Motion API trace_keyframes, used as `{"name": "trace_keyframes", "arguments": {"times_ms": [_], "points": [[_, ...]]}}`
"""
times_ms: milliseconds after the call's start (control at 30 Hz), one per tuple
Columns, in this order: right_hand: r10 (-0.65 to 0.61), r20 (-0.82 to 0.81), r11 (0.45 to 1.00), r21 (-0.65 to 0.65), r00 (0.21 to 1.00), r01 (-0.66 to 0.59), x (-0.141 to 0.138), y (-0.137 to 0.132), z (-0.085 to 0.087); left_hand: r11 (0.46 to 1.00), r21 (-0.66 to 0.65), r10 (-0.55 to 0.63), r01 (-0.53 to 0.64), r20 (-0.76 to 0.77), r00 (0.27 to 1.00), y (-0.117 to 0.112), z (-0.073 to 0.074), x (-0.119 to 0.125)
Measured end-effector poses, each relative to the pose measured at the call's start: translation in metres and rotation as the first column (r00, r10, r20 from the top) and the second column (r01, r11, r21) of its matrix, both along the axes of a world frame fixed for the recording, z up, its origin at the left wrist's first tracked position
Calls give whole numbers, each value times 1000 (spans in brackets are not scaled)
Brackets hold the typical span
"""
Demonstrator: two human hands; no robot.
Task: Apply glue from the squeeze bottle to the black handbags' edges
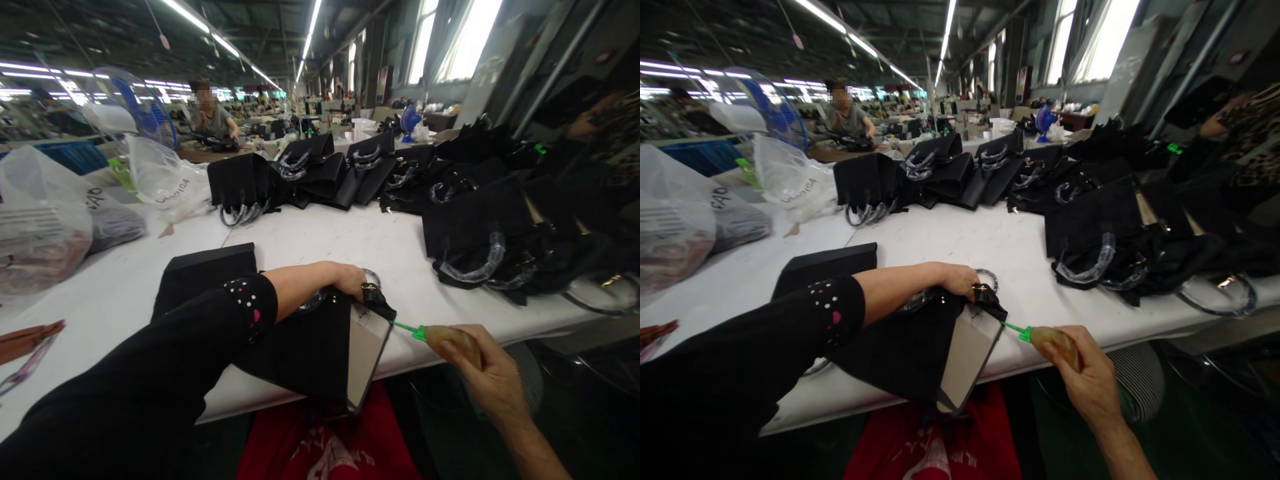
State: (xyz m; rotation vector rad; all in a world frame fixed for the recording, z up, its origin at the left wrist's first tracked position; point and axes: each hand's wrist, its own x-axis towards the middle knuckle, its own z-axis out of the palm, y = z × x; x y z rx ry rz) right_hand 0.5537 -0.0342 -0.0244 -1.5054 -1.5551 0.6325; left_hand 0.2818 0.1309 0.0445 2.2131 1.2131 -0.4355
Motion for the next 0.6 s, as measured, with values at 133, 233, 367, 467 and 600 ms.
{"name": "trace_keyframes", "arguments": {"times_ms": [133,233,367,467,600], "points": [[116,-7,992,-45,993,-116,0,-4,0,999,-19,-39,38,-60,997,0,0,-1],[69,10,997,29,998,-70,-1,-4,-3,999,-18,-48,46,-72,996,0,0,-2],[64,32,996,59,997,-66,3,-3,-5,998,-17,-64,63,-89,994,1,-1,-2],[121,49,991,58,992,-123,6,-2,-4,996,-17,-83,82,-100,991,1,0,-2],[108,46,990,84,993,-111,6,-3,-2,995,-10,-102,102,-111,989,0,2,-2]]}}
